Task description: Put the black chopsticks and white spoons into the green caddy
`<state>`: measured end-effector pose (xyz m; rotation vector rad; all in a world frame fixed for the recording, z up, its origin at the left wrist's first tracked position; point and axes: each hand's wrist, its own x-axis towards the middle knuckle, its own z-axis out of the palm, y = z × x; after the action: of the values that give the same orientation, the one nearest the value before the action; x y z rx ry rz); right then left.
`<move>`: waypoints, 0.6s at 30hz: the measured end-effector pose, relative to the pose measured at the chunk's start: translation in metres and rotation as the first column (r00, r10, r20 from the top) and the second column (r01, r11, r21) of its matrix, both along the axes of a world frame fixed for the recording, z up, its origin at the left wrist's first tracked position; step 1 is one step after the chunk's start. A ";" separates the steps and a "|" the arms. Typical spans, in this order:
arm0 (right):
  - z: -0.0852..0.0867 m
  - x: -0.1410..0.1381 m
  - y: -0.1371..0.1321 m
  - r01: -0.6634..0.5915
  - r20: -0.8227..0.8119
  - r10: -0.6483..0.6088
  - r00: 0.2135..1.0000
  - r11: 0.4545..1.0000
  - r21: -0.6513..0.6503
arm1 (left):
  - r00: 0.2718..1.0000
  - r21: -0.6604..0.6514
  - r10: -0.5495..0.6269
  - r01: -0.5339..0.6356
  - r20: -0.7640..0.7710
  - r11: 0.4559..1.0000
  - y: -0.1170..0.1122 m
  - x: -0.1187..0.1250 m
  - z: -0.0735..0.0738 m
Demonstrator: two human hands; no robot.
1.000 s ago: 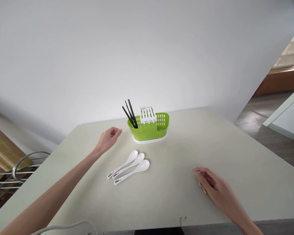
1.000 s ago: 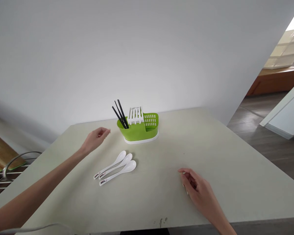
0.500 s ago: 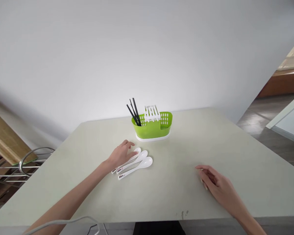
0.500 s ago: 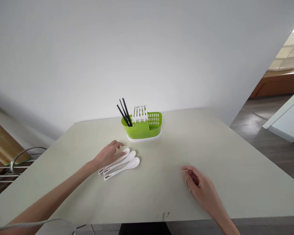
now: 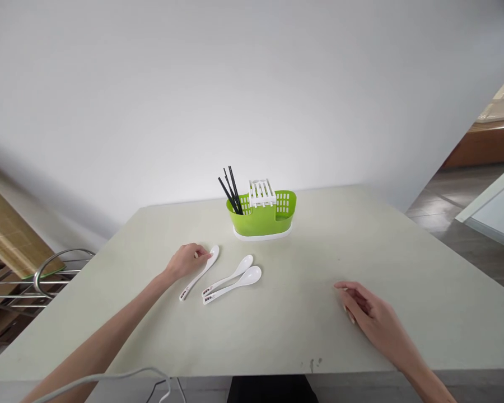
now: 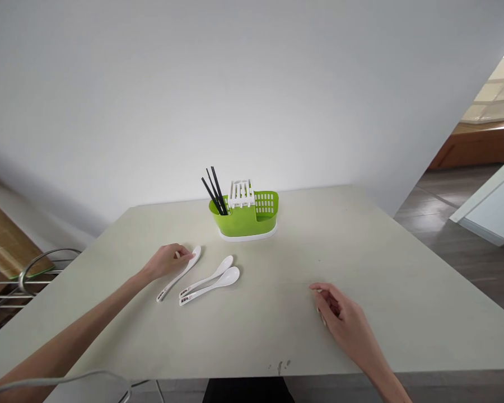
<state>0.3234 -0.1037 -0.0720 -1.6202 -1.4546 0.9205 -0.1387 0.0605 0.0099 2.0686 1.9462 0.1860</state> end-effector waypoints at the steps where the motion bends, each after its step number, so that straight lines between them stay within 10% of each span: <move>1: -0.001 0.000 0.000 -0.003 -0.003 0.003 1.000 1.000 0.002 | 1.000 0.008 -0.002 0.002 -0.003 1.000 0.000 0.001 0.000; 13: 0.005 0.000 0.001 -0.003 -0.007 0.003 1.000 1.000 -0.016 | 0.982 -0.013 -0.089 0.089 -0.167 0.996 0.014 0.033 0.008; 18: 0.005 -0.001 0.001 -0.010 -0.017 0.010 1.000 1.000 -0.005 | 0.992 0.255 0.010 0.023 -0.127 0.967 0.024 0.016 0.046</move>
<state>0.3221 -0.1031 -0.0674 -1.6060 -1.4508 0.9420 -0.1228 0.0843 0.0556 2.3008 2.0851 0.3275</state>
